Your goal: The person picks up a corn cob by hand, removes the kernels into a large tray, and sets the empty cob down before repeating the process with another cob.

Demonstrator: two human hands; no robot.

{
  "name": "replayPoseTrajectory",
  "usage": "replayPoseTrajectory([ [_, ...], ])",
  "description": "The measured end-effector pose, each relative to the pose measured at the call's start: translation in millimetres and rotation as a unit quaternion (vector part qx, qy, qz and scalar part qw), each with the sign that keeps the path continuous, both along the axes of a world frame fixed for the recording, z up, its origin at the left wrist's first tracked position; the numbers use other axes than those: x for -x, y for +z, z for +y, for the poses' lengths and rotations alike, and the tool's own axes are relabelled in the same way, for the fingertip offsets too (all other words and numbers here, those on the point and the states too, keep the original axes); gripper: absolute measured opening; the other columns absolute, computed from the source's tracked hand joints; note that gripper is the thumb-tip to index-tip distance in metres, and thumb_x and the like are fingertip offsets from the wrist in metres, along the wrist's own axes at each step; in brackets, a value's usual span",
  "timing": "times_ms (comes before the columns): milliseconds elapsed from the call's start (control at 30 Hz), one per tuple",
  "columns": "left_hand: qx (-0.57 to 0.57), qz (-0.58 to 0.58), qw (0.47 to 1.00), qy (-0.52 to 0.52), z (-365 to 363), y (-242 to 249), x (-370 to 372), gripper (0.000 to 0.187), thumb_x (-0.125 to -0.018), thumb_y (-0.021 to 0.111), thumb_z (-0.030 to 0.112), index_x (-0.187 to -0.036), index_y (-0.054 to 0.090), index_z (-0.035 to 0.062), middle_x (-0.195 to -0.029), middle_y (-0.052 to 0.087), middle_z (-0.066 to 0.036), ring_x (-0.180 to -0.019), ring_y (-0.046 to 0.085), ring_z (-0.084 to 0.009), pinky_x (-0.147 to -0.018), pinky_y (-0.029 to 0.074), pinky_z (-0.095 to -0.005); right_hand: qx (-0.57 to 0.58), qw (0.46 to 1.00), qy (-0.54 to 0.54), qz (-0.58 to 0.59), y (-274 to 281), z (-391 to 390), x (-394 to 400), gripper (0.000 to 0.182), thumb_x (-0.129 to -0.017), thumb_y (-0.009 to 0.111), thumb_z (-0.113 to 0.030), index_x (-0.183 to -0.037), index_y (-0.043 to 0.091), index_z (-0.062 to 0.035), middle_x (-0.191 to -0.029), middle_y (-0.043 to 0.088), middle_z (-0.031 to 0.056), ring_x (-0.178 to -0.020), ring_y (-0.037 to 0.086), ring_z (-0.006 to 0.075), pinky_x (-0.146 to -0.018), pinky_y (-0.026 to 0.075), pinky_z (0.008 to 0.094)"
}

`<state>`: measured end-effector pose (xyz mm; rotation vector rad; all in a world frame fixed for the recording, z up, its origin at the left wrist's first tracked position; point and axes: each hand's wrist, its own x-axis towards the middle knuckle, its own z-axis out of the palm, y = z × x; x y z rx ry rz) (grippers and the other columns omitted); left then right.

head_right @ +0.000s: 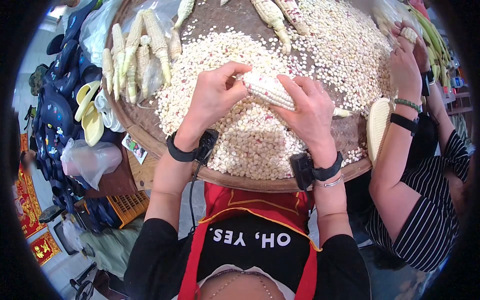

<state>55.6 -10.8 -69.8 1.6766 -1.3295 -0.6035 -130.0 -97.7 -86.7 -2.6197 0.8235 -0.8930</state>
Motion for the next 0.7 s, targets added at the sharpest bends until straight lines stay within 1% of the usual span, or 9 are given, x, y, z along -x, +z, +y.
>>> replayPoseTrajectory([
  [33,0.001,0.0,1.0,0.0,-1,-6,-2,0.019,-0.079,0.057,0.002,-0.097,0.063,-0.0008,-0.066,0.061,-0.002,-0.06,0.055,-0.004,-0.053,0.043,-0.0203,0.007,1.0,-0.007,0.008,-1,1,-1,0.056,-0.054,0.08,-0.022,-0.108,0.065,-0.0177,-0.09,0.06,0.0028,-0.082,0.058,0.0234,-0.067,0.047,0.0346],
  [100,0.16,-0.176,0.968,0.078,-6,-14,-6,0.018,-0.08,0.055,0.004,-0.094,0.065,-0.0006,-0.065,0.062,-0.005,-0.058,0.056,-0.0074,-0.053,0.044,-0.0226,0.016,1.0,-0.015,0.014,1,3,0,0.057,-0.054,0.081,-0.022,-0.108,0.065,-0.0177,-0.091,0.06,0.0028,-0.081,0.058,0.0235,-0.066,0.048,0.035],
  [133,0.161,-0.178,0.968,0.079,-6,-12,-10,0.018,-0.08,0.055,0.004,-0.094,0.065,-0.0006,-0.065,0.062,-0.005,-0.058,0.056,-0.0074,-0.053,0.044,-0.0226,-0.001,1.0,-0.022,0.014,4,5,1,0.057,-0.054,0.081,-0.019,-0.108,0.065,-0.0159,-0.093,0.061,0.0046,-0.083,0.059,0.0232,-0.069,0.048,0.034],
  [200,0.112,-0.143,0.975,0.127,-2,-4,-23,0.019,-0.08,0.053,0.006,-0.093,0.065,0.0002,-0.067,0.063,-0.007,-0.058,0.057,-0.0103,-0.054,0.045,-0.0251,-0.019,0.999,-0.027,0.01,4,5,0,0.057,-0.054,0.082,-0.016,-0.108,0.065,-0.014,-0.096,0.062,0.0063,-0.085,0.059,0.0229,-0.072,0.048,0.033],
  [267,0.134,-0.09,0.982,0.097,-4,-6,-26,0.019,-0.082,0.055,0.008,-0.096,0.066,0.0006,-0.069,0.064,-0.005,-0.059,0.055,-0.0097,-0.055,0.043,-0.0256,0.01,1.0,-0.019,-0.001,2,3,2,0.058,-0.054,0.08,-0.02,-0.11,0.064,-0.0205,-0.095,0.059,0.0012,-0.089,0.056,0.0218,-0.075,0.042,0.0356],
  [367,0.046,0.145,0.988,-0.014,-3,-8,-25,0.025,-0.087,0.057,0.013,-0.105,0.063,-0.0024,-0.083,0.065,-0.003,-0.073,0.061,-0.01,-0.062,0.047,-0.024,0.017,0.999,-0.033,0.005,0,1,4,0.06,-0.052,0.079,-0.018,-0.11,0.063,-0.0217,-0.098,0.058,0.0006,-0.093,0.055,0.0206,-0.079,0.038,0.0363],
  [400,0.044,0.144,0.988,-0.016,-2,-6,-25,0.025,-0.087,0.057,0.013,-0.105,0.063,-0.0024,-0.083,0.065,-0.003,-0.073,0.061,-0.01,-0.062,0.047,-0.024,0.016,0.999,-0.035,0.004,-1,1,4,0.06,-0.052,0.079,-0.018,-0.11,0.063,-0.0217,-0.098,0.058,0.0006,-0.093,0.055,0.0206,-0.079,0.038,0.0363],
  [467,-0.051,0.294,0.951,-0.083,-1,-1,-23,0.029,-0.087,0.059,0.014,-0.11,0.061,-0.0032,-0.087,0.064,-0.007,-0.078,0.063,-0.012,-0.065,0.05,-0.0241,0.035,0.998,-0.046,0.012,0,0,4,0.061,-0.052,0.078,-0.016,-0.111,0.063,-0.0223,-0.099,0.058,0.0003,-0.094,0.054,0.0203,-0.081,0.038,0.0367],
  [700,-0.064,0.314,0.943,-0.089,-2,-1,-23,0.029,-0.085,0.062,0.013,-0.108,0.06,-0.0038,-0.089,0.064,-0.01,-0.077,0.063,-0.0137,-0.069,0.053,-0.0255,0.05,0.997,-0.043,0.03,2,0,4,0.059,-0.053,0.076,-0.013,-0.109,0.063,-0.0233,-0.1,0.057,-0.0007,-0.094,0.053,0.0201,-0.083,0.037,0.0366],
])
